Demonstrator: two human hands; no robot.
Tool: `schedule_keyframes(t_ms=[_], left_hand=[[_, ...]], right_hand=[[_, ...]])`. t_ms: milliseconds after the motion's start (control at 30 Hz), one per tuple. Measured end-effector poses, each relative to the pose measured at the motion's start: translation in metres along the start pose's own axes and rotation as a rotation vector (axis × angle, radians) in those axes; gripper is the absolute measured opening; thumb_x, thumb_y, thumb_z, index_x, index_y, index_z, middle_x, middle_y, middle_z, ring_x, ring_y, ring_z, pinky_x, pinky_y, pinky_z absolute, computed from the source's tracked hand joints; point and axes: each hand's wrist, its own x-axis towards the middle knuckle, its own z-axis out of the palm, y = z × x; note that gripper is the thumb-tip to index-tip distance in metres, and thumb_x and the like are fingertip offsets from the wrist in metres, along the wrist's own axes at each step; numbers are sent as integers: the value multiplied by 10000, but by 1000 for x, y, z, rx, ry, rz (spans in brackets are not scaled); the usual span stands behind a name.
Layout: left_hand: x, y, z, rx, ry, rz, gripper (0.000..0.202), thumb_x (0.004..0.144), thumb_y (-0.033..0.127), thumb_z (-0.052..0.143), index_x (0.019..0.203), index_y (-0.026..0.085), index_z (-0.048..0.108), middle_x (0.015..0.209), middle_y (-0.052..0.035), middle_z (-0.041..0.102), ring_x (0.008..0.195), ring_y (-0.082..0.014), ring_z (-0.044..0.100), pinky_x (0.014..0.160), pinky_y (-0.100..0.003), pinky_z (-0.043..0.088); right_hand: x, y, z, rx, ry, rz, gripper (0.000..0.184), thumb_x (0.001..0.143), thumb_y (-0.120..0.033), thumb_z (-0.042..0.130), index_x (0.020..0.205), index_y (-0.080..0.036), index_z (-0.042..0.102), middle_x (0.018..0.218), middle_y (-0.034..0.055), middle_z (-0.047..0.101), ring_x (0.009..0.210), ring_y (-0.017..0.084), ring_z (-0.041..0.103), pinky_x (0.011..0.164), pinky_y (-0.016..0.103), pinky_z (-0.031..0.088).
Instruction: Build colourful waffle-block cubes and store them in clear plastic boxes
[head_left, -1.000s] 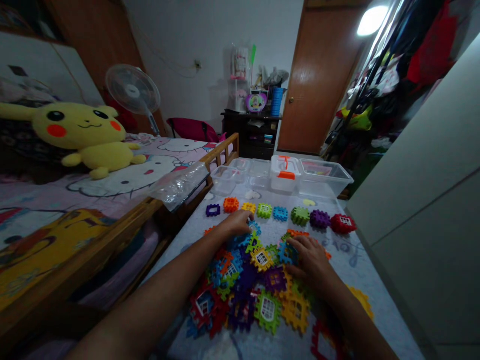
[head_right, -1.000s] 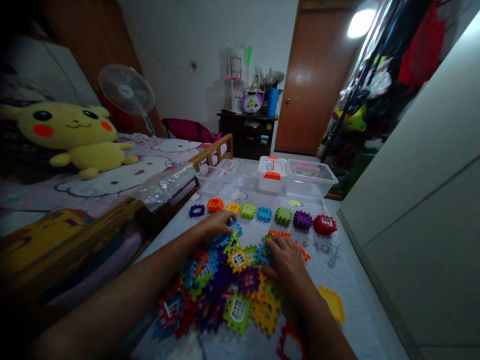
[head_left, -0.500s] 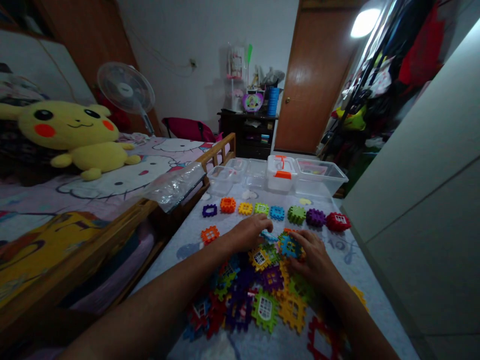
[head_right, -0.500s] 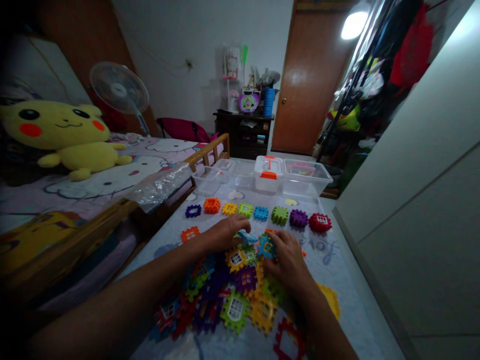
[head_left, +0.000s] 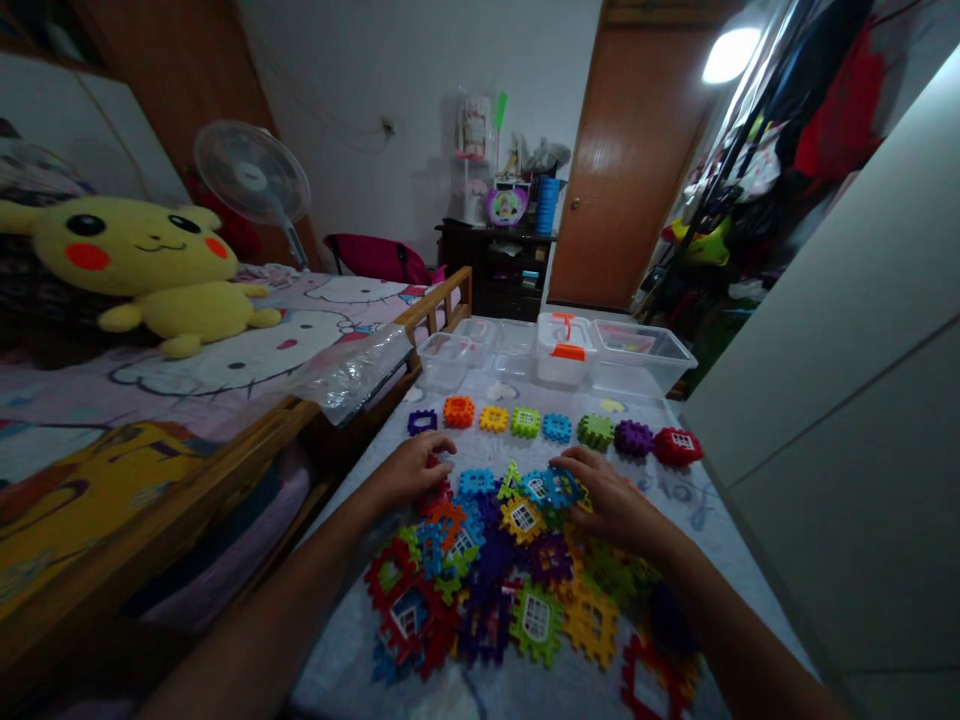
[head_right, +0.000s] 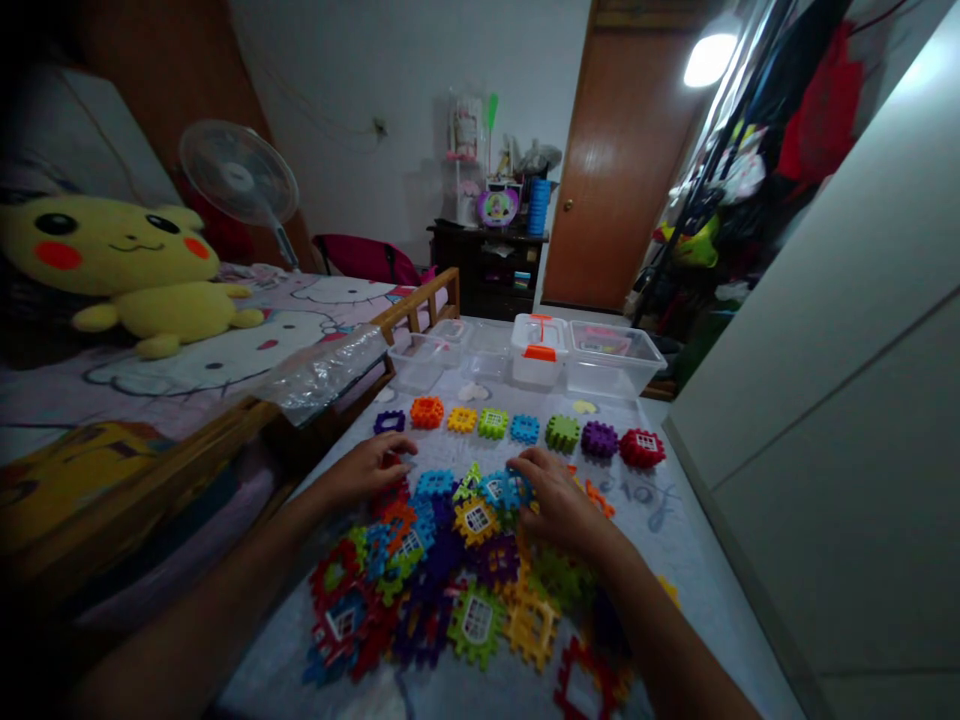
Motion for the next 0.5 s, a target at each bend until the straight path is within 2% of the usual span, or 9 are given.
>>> schedule_keyframes(t_ms=[67,233,400,500], left_hand=[[-4,-7,2,-35,88,-28,249,770,311,560,959,184,662,1010,-62,681,831,-205,650,751,-310,517],[-5,-17,2,-56,279,-35,239,776,324,539,929,190,664,1019,-61,672,894,-211,635,779,-318,516],[-5,-28,6,-80,298,-26,208,763,322,554,884,183,650,920,-49,666,803,-186,633,759,-310,520],[-5,-31,9,-66,281,-32,197,772,310,550,892,183,643,883,-37,653,781,-178,627,752,-307,517]], right_hand=[[15,-3,-2,13,-88,-29,622,689,-111,564,1306,-173,510,1291,134,507,1216,254,492,1055,416,404],[39,0,3,16,-288,-56,636,626,-64,564,1255,-158,546,1268,134,535,1197,254,505,1064,412,390],[42,-1,1,-16,-388,-71,720,610,-77,595,1316,-172,499,1357,123,504,1261,262,455,1092,422,348],[44,-5,0,-37,-392,-70,701,626,-113,637,1312,-181,508,1353,114,523,1241,264,471,1077,426,359]])
